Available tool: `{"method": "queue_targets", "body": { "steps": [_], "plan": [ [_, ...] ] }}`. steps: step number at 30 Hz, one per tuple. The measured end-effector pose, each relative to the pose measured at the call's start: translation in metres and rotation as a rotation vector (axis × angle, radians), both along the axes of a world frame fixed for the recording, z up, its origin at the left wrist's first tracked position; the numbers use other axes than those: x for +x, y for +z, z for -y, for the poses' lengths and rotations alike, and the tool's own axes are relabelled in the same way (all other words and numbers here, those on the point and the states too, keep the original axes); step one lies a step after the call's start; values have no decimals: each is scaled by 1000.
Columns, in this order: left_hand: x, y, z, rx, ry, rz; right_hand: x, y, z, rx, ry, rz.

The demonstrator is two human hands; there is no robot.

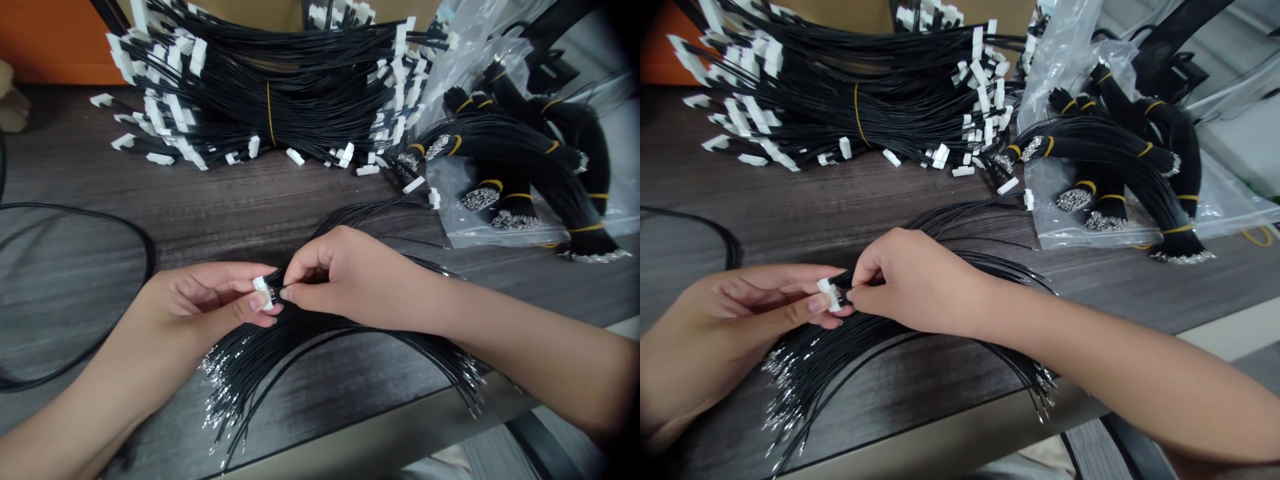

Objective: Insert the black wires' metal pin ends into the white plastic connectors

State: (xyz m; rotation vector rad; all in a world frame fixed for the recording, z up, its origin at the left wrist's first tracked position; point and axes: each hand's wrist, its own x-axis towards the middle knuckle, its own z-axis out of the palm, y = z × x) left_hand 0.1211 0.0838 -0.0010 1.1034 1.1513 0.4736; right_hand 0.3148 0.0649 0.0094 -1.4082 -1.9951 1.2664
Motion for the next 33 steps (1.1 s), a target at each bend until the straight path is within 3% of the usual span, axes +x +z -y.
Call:
{"method": "queue_targets", "body": {
  "steps": [7, 14, 33],
  "plan": [
    [0, -1, 0, 11, 38, 42, 1, 3, -1, 30, -72, 10],
    [2, 1, -1, 7, 40, 16, 3, 1, -1, 58, -25, -54],
    [3, -1, 0, 22, 32, -17, -3, 2, 1, 161, -4, 115]
  ]
}}
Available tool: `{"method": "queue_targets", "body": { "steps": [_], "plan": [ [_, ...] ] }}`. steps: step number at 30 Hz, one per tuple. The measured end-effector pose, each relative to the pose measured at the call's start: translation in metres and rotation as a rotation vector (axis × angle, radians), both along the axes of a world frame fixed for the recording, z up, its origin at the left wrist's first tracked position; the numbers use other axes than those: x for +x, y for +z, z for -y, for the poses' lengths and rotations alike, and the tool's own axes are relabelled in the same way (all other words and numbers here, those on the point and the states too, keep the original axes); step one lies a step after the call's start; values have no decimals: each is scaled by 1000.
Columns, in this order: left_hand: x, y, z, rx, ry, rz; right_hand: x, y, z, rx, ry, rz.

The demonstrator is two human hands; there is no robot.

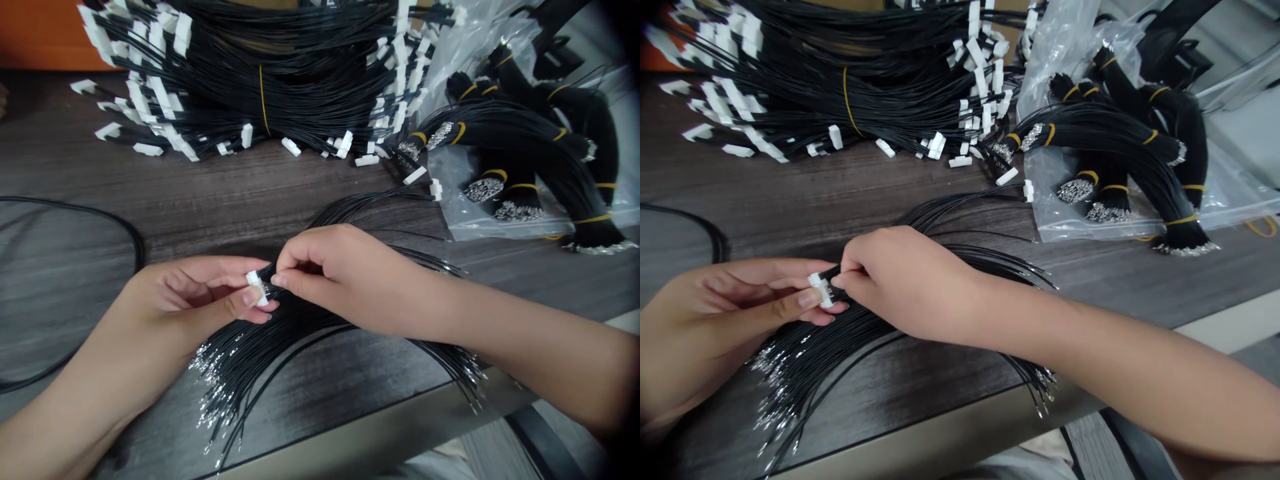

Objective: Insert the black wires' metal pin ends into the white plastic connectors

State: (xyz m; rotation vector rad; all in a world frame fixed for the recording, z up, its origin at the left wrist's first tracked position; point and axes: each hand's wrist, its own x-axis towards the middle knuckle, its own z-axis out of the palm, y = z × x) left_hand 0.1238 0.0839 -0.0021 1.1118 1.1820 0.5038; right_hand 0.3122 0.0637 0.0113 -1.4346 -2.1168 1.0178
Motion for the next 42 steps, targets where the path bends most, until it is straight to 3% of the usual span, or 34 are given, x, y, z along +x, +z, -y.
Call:
{"method": "queue_targets", "body": {
  "steps": [9, 18, 26, 42],
  "plan": [
    [-4, -2, 2, 29, -92, -28, -7, -1, 4, 21, 31, 115],
    [-1, 1, 3, 24, -77, 11, -13, -7, 7, 83, 7, 46],
    [-2, 1, -1, -99, -40, 19, 0, 4, 2, -101, -57, -10],
    [-7, -4, -2, -85, -43, 65, 0, 2, -3, -178, -28, -104]
  ]
}}
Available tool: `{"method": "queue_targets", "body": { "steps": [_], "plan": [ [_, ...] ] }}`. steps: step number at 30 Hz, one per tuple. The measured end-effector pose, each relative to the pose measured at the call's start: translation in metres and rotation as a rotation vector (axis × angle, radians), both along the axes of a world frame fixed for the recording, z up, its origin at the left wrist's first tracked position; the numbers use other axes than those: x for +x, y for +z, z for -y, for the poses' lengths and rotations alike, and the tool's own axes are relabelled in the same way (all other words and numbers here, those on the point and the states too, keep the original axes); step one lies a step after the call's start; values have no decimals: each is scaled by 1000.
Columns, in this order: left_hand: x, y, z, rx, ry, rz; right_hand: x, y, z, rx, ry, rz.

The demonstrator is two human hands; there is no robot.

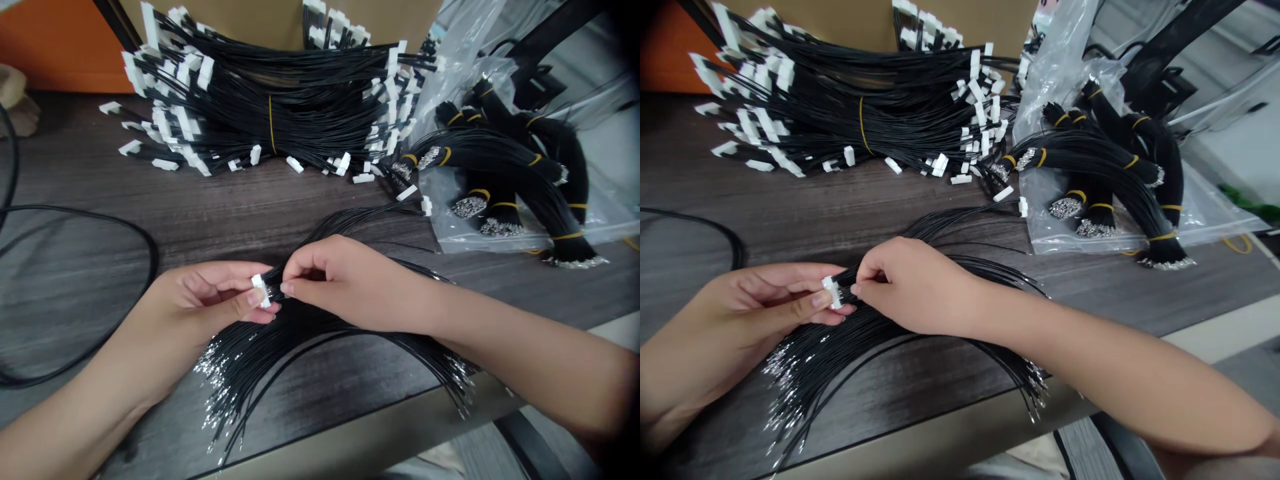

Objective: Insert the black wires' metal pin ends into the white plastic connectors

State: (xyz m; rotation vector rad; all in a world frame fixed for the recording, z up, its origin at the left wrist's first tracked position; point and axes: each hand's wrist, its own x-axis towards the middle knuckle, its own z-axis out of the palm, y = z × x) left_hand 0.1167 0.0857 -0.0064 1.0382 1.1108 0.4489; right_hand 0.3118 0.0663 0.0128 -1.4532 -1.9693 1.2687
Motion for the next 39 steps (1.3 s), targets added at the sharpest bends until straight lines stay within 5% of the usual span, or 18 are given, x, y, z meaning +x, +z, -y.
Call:
{"method": "queue_targets", "body": {
  "steps": [20, 29, 39],
  "plan": [
    [4, 6, 1, 12, -10, -34, -6, -7, 8, 45, -34, -71],
    [1, 7, -3, -58, 0, 0, 6, -2, 6, 554, 4, 52],
    [0, 6, -3, -74, 26, -19, 3, -2, 6, 489, -2, 100]
  ]
}}
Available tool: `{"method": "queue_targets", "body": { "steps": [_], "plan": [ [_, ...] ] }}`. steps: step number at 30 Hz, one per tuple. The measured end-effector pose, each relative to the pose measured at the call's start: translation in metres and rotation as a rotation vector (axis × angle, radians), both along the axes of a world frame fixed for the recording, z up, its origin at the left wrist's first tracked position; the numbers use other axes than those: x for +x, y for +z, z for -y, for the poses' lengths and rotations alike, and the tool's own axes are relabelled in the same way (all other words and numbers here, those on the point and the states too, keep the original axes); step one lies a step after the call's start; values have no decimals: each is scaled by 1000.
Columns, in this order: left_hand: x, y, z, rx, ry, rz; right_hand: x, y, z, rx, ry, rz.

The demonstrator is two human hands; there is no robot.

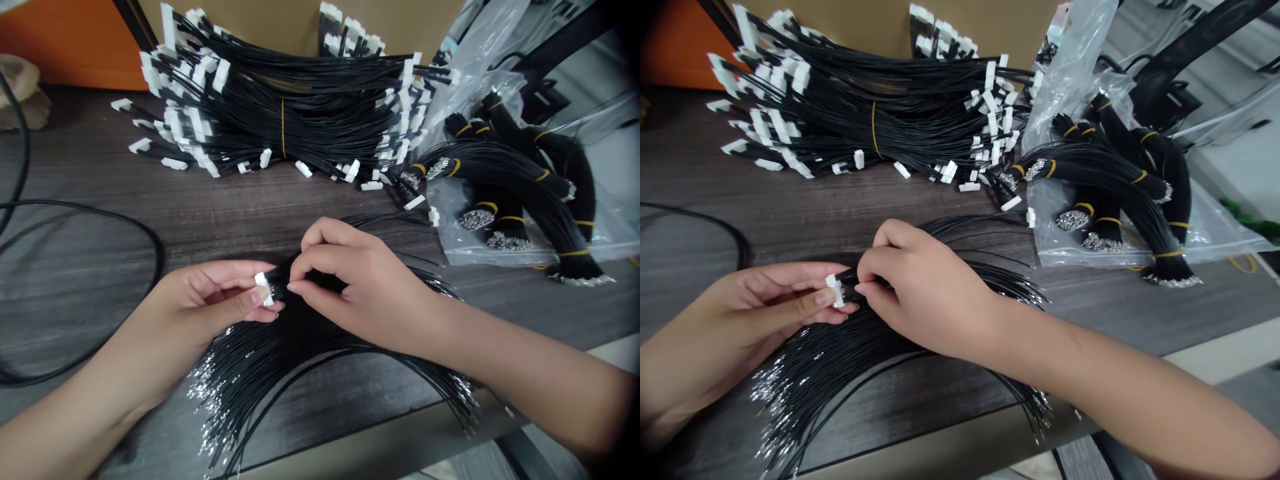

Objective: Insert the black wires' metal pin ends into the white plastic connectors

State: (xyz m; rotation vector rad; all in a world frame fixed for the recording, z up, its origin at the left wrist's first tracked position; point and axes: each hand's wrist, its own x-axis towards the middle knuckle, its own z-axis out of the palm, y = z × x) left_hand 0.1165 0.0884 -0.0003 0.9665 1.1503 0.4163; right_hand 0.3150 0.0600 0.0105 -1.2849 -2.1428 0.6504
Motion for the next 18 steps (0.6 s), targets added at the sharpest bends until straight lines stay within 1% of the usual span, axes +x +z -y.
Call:
{"method": "queue_targets", "body": {
  "steps": [5, 8, 11, 14, 18],
  "plan": [
    [0, 0, 0, 15, -20, -4, 3, 3, -3, -90, -37, 7],
    [-1, 1, 1, 30, -35, -1, 5, 4, -6, -171, -3, 41],
    [0, 1, 2, 60, -47, -39, 7, 4, -7, -233, 36, 33],
    [3, 1, 2, 82, -49, -79, 6, 3, -7, -256, 21, 36],
    [5, 2, 1, 118, -74, -96, 2, 2, -5, -218, -5, 61]
  ]
}}
